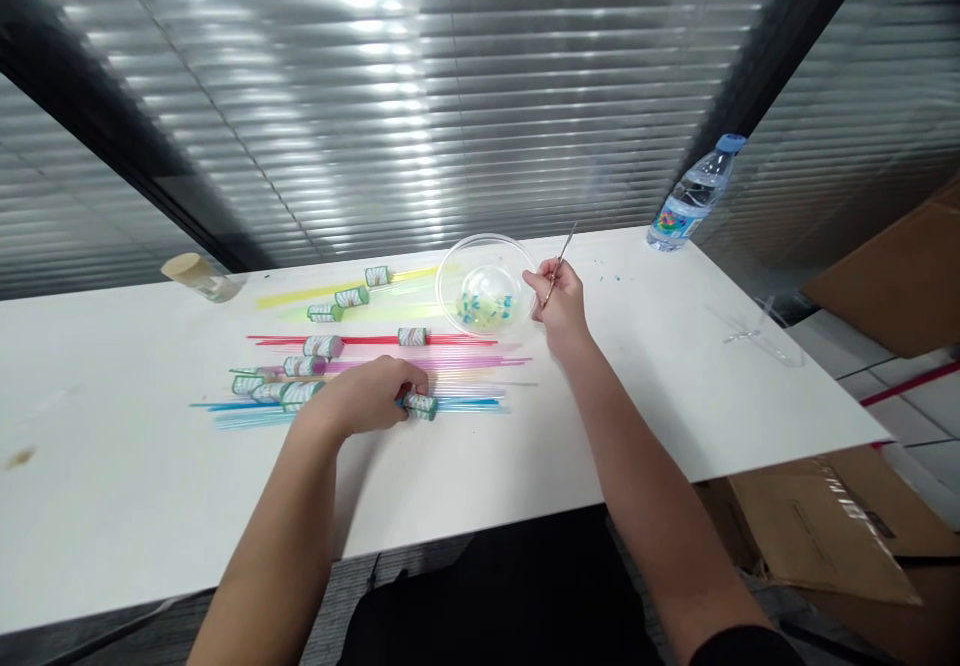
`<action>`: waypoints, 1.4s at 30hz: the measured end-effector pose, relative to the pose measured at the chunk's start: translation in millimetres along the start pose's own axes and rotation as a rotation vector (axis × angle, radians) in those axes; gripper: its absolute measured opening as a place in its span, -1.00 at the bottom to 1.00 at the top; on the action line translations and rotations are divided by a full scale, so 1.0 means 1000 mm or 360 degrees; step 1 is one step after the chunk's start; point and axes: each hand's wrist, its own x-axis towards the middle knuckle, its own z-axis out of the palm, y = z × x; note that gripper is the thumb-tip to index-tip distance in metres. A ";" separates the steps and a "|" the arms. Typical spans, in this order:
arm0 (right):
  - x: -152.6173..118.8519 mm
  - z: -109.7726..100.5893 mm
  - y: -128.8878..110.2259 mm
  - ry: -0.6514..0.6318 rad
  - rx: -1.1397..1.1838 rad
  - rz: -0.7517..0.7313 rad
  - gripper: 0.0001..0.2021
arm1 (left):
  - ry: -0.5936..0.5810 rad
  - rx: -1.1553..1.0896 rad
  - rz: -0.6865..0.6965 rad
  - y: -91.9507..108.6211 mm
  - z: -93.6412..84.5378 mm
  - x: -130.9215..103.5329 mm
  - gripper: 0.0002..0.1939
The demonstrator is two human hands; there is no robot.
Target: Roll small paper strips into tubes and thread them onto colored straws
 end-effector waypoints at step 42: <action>0.006 -0.007 -0.001 0.0155 0.0178 0.0427 -0.67 | 0.0220 0.0063 0.0379 0.030 0.011 0.010 -0.88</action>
